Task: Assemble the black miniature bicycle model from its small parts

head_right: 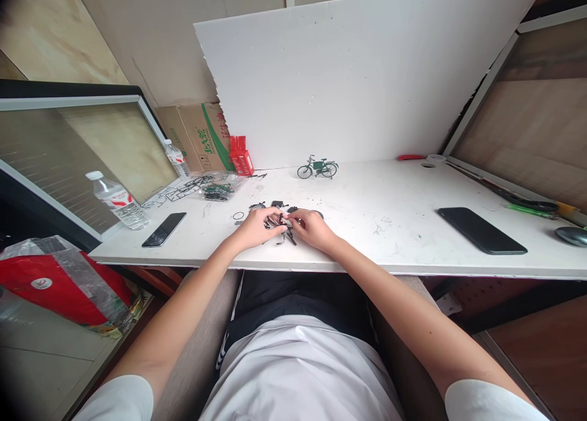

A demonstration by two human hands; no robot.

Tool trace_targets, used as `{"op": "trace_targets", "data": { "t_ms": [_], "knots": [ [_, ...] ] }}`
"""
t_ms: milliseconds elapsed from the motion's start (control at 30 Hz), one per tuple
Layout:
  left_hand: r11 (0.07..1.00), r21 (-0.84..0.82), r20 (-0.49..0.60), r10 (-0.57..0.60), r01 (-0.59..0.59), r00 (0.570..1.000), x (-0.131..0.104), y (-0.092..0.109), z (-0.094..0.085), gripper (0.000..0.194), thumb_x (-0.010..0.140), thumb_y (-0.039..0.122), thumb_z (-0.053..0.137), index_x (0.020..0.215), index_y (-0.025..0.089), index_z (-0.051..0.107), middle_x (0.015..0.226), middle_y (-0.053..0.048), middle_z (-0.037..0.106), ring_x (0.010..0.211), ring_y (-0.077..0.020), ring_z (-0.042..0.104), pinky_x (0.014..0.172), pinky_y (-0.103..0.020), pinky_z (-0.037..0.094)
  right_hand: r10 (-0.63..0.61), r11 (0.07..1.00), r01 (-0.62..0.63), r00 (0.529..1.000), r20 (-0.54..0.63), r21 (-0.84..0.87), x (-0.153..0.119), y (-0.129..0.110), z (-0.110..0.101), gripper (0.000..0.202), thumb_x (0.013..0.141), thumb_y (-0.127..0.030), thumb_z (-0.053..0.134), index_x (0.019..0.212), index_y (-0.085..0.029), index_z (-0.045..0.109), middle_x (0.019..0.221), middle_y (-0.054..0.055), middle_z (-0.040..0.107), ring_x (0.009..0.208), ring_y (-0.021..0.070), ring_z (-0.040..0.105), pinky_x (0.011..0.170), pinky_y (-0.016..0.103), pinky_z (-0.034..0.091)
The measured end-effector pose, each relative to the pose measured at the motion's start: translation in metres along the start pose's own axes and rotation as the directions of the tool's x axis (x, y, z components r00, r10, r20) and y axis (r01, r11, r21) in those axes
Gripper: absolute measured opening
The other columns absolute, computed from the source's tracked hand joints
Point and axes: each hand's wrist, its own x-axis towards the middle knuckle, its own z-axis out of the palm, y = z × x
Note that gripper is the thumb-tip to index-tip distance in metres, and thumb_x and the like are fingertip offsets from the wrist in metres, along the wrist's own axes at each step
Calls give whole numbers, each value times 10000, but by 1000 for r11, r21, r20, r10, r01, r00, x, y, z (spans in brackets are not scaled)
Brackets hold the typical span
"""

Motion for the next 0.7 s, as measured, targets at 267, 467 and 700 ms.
{"op": "trace_targets", "data": {
  "t_ms": [267, 467, 700],
  "knots": [
    [1000, 8, -12, -15, 15, 1000, 1, 1, 0, 236, 858, 307, 761, 1079, 224, 761, 1038, -58, 793, 972, -226, 740, 938, -331, 569, -63, 996, 69, 993, 100, -58, -3, 6, 5, 190, 965, -347, 615, 927, -204, 733, 861, 68, 746, 727, 193, 628, 702, 313, 436],
    [1000, 10, -19, -24, 24, 1000, 1, 0, -1, 252, 855, 292, 763, 1097, 224, 763, 1073, -62, 793, 1012, -231, 738, 960, -330, 566, -59, 995, 67, 993, 103, -80, -3, 3, 5, 191, 975, -350, 608, 948, -205, 729, 885, 77, 748, 750, 202, 636, 710, 315, 440],
    [999, -6, -46, -35, 35, 998, 2, -4, -5, 226, 857, 293, 768, 1070, 218, 758, 1058, -51, 792, 940, -202, 735, 896, -307, 577, -37, 995, 39, 999, 29, -90, -4, 1, 6, 187, 1000, -321, 576, 1021, -205, 721, 926, 75, 733, 777, 202, 630, 719, 313, 452]
  ]
}}
